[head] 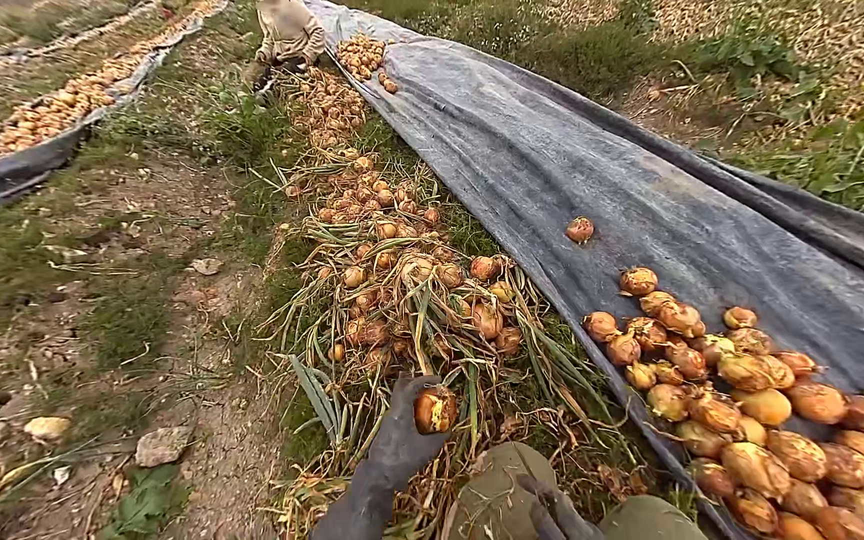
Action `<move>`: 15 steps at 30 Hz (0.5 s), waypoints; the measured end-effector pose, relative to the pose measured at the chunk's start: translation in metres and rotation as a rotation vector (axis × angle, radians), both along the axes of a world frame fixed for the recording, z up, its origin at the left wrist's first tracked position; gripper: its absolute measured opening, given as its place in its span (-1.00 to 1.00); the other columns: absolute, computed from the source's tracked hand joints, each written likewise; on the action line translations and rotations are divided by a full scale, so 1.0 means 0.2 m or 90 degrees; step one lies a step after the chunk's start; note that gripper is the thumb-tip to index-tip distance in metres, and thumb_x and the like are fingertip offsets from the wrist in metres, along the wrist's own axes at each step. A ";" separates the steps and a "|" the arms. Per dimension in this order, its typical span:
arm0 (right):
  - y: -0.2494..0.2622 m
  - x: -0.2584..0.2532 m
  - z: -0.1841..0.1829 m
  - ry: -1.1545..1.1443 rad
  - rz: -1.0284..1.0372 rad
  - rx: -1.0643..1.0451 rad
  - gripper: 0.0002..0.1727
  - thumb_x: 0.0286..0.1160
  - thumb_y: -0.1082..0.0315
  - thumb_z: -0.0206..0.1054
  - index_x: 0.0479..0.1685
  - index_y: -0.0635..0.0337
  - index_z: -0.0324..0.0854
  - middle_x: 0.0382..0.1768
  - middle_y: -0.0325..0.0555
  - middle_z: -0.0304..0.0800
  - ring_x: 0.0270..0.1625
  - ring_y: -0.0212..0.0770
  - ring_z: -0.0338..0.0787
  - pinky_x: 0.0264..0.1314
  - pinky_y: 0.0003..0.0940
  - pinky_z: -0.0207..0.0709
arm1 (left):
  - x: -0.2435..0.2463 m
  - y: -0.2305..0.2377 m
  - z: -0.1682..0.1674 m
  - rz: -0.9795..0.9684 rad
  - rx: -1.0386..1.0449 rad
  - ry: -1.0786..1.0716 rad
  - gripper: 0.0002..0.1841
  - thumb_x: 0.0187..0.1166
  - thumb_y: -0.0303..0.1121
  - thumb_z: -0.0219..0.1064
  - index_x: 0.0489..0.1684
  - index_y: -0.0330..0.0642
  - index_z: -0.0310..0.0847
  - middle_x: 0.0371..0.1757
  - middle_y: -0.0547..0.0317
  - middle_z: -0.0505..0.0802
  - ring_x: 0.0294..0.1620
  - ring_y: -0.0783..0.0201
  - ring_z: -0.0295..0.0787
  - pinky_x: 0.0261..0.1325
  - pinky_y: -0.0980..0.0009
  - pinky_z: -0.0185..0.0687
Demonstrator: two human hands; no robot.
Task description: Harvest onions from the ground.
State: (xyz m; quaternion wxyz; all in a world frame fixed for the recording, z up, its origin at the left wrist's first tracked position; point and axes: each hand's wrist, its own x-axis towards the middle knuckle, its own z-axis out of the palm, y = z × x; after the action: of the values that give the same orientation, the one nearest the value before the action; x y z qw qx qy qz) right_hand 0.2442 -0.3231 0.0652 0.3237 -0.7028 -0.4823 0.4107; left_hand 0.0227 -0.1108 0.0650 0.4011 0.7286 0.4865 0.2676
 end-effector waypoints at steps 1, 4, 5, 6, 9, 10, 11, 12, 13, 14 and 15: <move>0.05 -0.02 0.05 0.016 0.004 0.015 -0.39 0.74 -0.09 0.12 0.62 0.07 0.49 0.22 0.06 0.82 0.09 -0.04 0.85 0.19 0.14 0.67 | 0.00 -0.10 0.10 -0.049 0.016 -0.037 -0.08 -0.09 -0.23 0.83 0.52 0.10 0.56 0.46 0.03 0.64 0.42 0.25 0.64 0.44 0.27 0.71; 0.14 -0.15 0.13 0.143 -0.049 0.117 -0.36 0.74 -0.10 0.08 0.61 0.16 0.44 0.09 -0.03 0.80 -0.07 -0.23 0.82 -0.02 -0.11 0.75 | 0.04 -0.36 0.36 -0.197 0.005 0.000 -0.12 0.07 -0.36 0.76 0.57 0.43 0.54 0.47 0.06 0.61 0.35 0.23 0.70 0.28 0.21 0.83; 0.14 -0.19 0.16 0.200 -0.084 0.146 -0.40 0.80 -0.04 -0.03 0.60 0.17 0.46 0.14 -0.06 0.80 0.02 -0.31 0.82 0.07 -0.21 0.75 | 0.05 -0.42 0.40 -0.232 0.002 0.032 -0.13 0.16 -0.47 0.65 0.59 0.46 0.52 0.49 0.07 0.62 0.36 0.20 0.71 0.26 0.16 0.85; 0.13 -0.22 0.17 0.246 -0.112 0.180 -0.41 0.87 0.00 -0.14 0.56 0.19 0.50 0.18 -0.11 0.82 0.10 -0.38 0.82 0.15 -0.32 0.76 | 0.05 -0.46 0.43 -0.246 0.014 0.061 -0.15 0.22 -0.57 0.51 0.61 0.44 0.51 0.47 0.10 0.66 0.36 0.19 0.72 0.26 0.13 0.84; 0.10 -0.23 0.18 0.194 -0.090 0.238 -0.47 0.90 0.20 -0.21 0.48 0.20 0.60 0.26 -0.12 0.83 0.29 -0.34 0.80 0.42 -0.31 0.66 | 0.01 -0.51 0.52 -0.254 -0.047 0.240 -0.40 0.53 -0.48 0.33 0.64 0.12 0.53 0.42 0.02 0.78 0.43 0.05 0.73 0.47 -0.01 0.65; 0.07 -0.22 0.17 0.064 -0.067 0.271 -0.49 0.88 0.21 -0.14 0.51 0.18 0.60 0.29 -0.08 0.83 0.30 -0.28 0.81 0.42 -0.24 0.66 | 0.00 -0.52 0.53 -0.266 -0.083 0.289 -0.52 0.60 -0.41 0.29 0.55 -0.03 0.61 0.32 -0.04 0.84 0.38 0.00 0.77 0.47 -0.07 0.62; 0.04 -0.21 0.17 -0.071 -0.059 0.323 -0.49 0.85 0.15 -0.07 0.52 0.18 0.61 0.19 -0.03 0.88 0.14 -0.21 0.89 0.22 -0.14 0.75 | -0.01 -0.53 0.53 -0.280 -0.116 0.322 -0.63 0.64 -0.35 0.27 0.39 -0.11 0.70 0.22 -0.04 0.88 0.31 -0.01 0.81 0.44 -0.10 0.61; 0.03 -0.19 0.17 -0.160 -0.059 0.378 -0.43 0.84 0.05 -0.06 0.54 0.19 0.60 0.10 -0.03 0.92 -0.03 -0.22 0.94 -0.02 -0.12 0.81 | -0.02 -0.53 0.54 -0.293 -0.148 0.349 -0.68 0.66 -0.27 0.26 0.25 -0.14 0.76 0.13 -0.02 0.90 0.23 0.01 0.84 0.39 -0.10 0.64; 0.01 -0.17 0.18 -0.168 -0.069 0.409 -0.40 0.85 0.00 -0.08 0.57 0.21 0.56 0.06 -0.06 0.93 -0.14 -0.30 0.93 -0.14 -0.20 0.82 | -0.01 -0.53 0.59 -0.304 -0.191 0.373 -0.70 0.68 -0.23 0.26 0.16 -0.16 0.78 0.06 0.00 0.92 0.16 0.03 0.86 0.35 -0.08 0.66; -0.01 -0.15 0.20 -0.104 -0.095 0.413 -0.41 0.87 0.05 -0.10 0.59 0.26 0.53 0.04 -0.08 0.92 -0.24 -0.40 0.87 -0.21 -0.33 0.78 | 0.02 -0.54 0.68 -0.309 -0.249 0.398 -0.70 0.73 -0.24 0.23 0.14 -0.24 0.77 0.03 -0.07 0.91 0.12 -0.01 0.85 0.34 -0.08 0.62; -0.04 -0.15 0.22 0.011 -0.138 0.393 -0.44 0.88 0.15 -0.12 0.57 0.33 0.50 -0.07 -0.09 0.89 -0.44 -0.46 0.73 -0.39 -0.43 0.68 | 0.05 -0.54 0.77 -0.308 -0.293 0.427 -0.66 0.79 -0.23 0.19 0.15 -0.32 0.73 0.05 -0.17 0.88 0.15 -0.08 0.80 0.35 -0.09 0.55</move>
State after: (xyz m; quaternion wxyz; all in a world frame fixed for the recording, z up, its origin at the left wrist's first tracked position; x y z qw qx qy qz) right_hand 0.2150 -0.3310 0.1094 0.5675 -0.6150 -0.5036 0.2145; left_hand 0.0328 -0.2193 0.2194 0.4238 0.7596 0.4518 -0.1982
